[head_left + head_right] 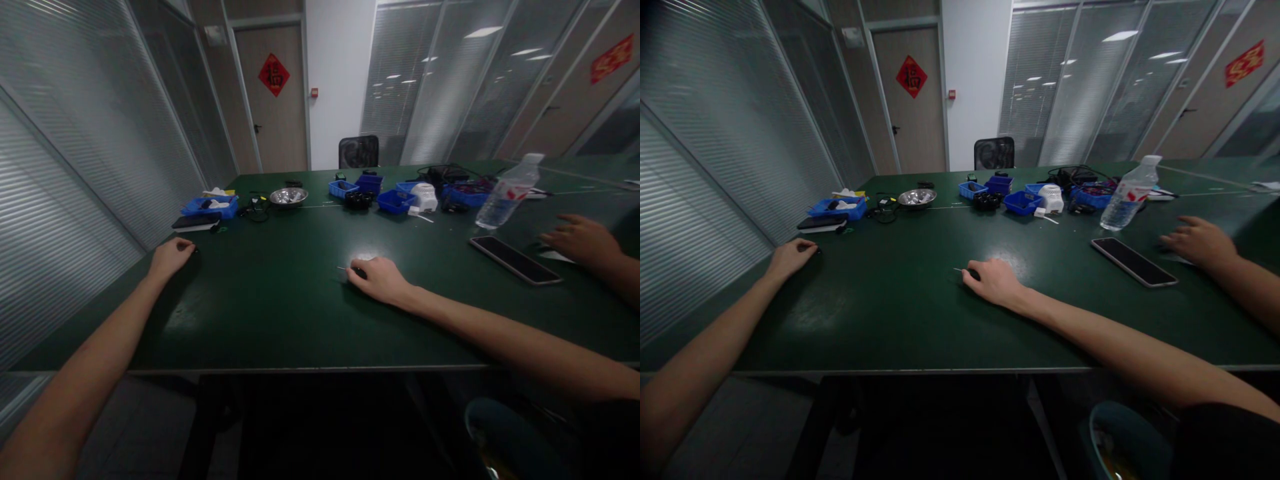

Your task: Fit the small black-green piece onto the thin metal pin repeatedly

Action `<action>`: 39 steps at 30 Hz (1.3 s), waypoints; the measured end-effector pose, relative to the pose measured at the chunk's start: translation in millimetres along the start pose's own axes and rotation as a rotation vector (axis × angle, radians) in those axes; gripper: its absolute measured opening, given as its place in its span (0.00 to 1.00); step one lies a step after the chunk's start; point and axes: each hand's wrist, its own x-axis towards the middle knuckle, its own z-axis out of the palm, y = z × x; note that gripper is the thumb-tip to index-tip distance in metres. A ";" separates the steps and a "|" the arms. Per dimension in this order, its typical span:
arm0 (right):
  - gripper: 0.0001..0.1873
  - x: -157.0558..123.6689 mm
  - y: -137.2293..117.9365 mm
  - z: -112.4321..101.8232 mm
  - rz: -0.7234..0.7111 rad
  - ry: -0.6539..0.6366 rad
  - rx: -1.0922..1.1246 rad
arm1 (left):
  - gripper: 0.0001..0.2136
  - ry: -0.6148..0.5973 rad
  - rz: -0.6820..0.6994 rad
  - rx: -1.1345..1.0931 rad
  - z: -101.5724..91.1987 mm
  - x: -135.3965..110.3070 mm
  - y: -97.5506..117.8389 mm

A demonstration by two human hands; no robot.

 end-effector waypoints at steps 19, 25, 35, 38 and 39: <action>0.26 -0.2 -2.1 -2.6 0.025 -0.021 -0.017 | 0.24 -0.003 0.193 0.140 18.3 1.0 6.0; 0.25 0.3 -2.7 -2.8 0.013 -0.024 0.000 | 0.23 -0.071 0.380 0.062 20.0 -15.3 43.1; 0.25 -0.6 -1.1 -1.2 -0.026 -0.025 0.006 | 0.15 -0.353 0.938 -0.403 29.4 -112.7 191.6; 0.24 -1.6 -1.4 -0.9 -0.073 -0.021 -0.016 | 0.13 -0.449 1.017 -0.547 37.0 -144.4 238.7; 0.24 -2.0 -1.9 -0.8 -0.084 -0.020 -0.026 | 0.14 -0.476 1.000 -0.599 40.0 -153.0 250.7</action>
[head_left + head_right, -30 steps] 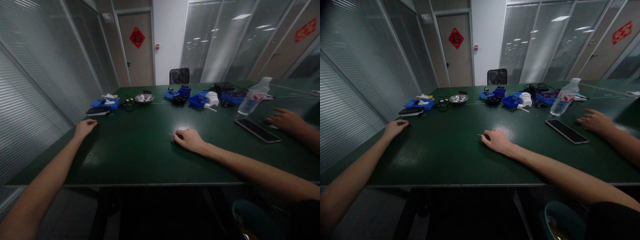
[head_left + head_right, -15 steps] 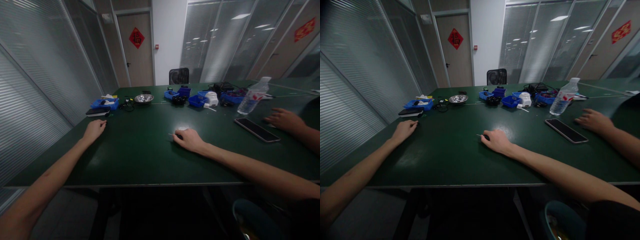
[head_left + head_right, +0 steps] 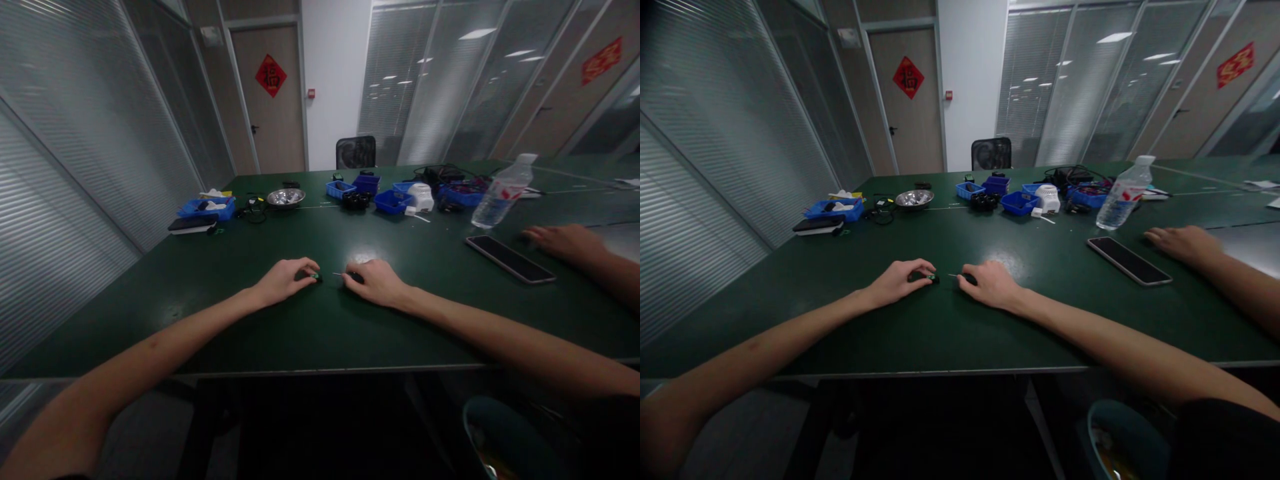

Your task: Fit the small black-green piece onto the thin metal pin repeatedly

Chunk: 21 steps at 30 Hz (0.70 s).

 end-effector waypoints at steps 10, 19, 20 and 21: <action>0.21 -2.2 -3.7 -4.0 -0.027 -0.013 0.030 | 0.27 0.046 -0.046 -0.080 28.0 5.3 15.0; 0.20 -3.1 -2.8 -3.7 -0.079 -0.014 0.042 | 0.07 0.069 -0.020 0.054 21.0 5.0 16.4; 0.20 -3.3 -2.9 -3.8 -0.081 -0.015 0.040 | 0.07 0.071 -0.022 0.056 21.0 5.2 16.7; 0.20 -3.5 -3.0 -3.9 -0.081 -0.016 0.035 | 0.07 0.071 -0.024 0.058 21.1 5.3 17.0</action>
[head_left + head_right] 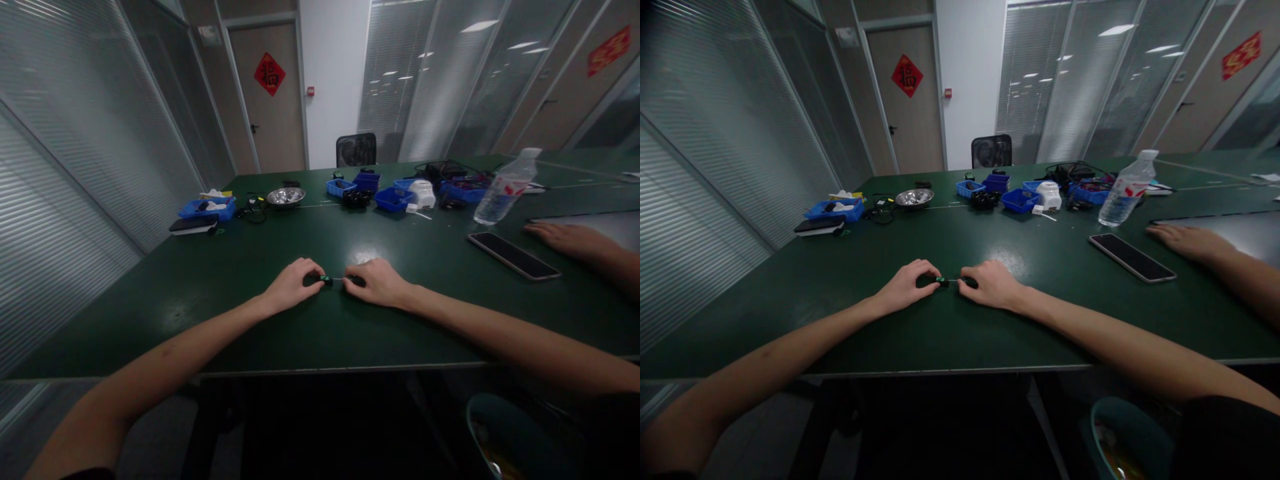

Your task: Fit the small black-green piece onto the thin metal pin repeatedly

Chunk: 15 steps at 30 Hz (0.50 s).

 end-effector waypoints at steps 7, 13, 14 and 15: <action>0.20 -0.2 0.1 0.9 -0.017 -0.001 -0.033 | 0.08 -0.020 0.024 -0.013 0.7 0.1 -0.7; 0.21 -1.3 1.0 4.1 -0.098 0.024 -0.053 | 0.09 -0.066 0.039 -0.007 0.0 1.6 4.9; 0.20 -1.5 1.0 4.4 -0.107 0.027 -0.050 | 0.09 -0.067 0.037 -0.005 -0.2 1.7 5.7; 0.20 -1.7 1.0 4.5 -0.113 0.028 -0.049 | 0.09 -0.068 0.035 -0.003 -0.3 1.8 6.2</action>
